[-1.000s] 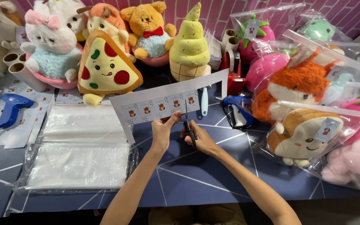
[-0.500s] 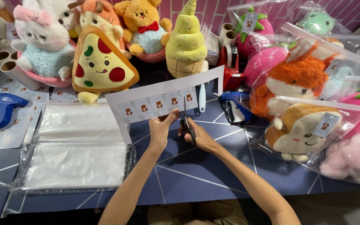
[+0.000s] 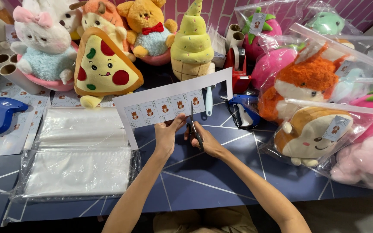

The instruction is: Cutting a paper label from a printed sheet and using a tag gun to attach it to a plush toy.

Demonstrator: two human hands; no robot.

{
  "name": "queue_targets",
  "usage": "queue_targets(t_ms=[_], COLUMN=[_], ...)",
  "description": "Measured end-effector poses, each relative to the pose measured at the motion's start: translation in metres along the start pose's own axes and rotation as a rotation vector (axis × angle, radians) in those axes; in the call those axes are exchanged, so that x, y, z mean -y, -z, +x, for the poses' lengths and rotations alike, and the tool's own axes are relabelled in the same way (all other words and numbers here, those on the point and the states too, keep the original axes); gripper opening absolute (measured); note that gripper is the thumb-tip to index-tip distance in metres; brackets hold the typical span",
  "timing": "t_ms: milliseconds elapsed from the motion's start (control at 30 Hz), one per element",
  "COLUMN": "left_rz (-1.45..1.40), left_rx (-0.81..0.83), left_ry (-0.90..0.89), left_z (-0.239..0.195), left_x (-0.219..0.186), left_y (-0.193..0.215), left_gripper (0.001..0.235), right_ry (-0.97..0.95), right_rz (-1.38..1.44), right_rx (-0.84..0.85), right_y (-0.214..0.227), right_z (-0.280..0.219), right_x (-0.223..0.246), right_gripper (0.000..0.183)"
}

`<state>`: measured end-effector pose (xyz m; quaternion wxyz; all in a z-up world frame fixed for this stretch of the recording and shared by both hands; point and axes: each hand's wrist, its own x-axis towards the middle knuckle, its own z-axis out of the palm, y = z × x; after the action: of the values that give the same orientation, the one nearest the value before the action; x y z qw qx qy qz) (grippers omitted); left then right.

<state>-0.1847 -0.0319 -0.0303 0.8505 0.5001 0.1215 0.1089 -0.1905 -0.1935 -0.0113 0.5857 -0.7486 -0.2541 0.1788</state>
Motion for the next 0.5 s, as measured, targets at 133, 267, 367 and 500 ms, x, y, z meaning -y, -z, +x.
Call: queue_targets(t_ms=[133,267,367,500], left_rz=[-0.035,-0.001,0.017,0.033], left_rx=[-0.003,-0.01,0.0,0.01], left_ry=[0.015,-0.013,-0.032,-0.055], left_z=[-0.001,0.008,0.01,0.011], left_x=[0.0,0.012,0.018,0.02], left_y=[0.0,0.006,0.009,0.011], left_gripper=[0.044,0.047,0.05,0.051], right_ry=[0.005,-0.002,-0.003,-0.005], right_rz=[0.021,0.042,0.034,0.032], right_rx=[-0.002,0.003,0.004,-0.007], right_y=[0.0,0.002,0.002,0.001], right_z=[0.0,0.002,0.001,0.001], right_x=[-0.001,-0.008,-0.01,-0.014], right_gripper=[0.078,0.08,0.081,0.081])
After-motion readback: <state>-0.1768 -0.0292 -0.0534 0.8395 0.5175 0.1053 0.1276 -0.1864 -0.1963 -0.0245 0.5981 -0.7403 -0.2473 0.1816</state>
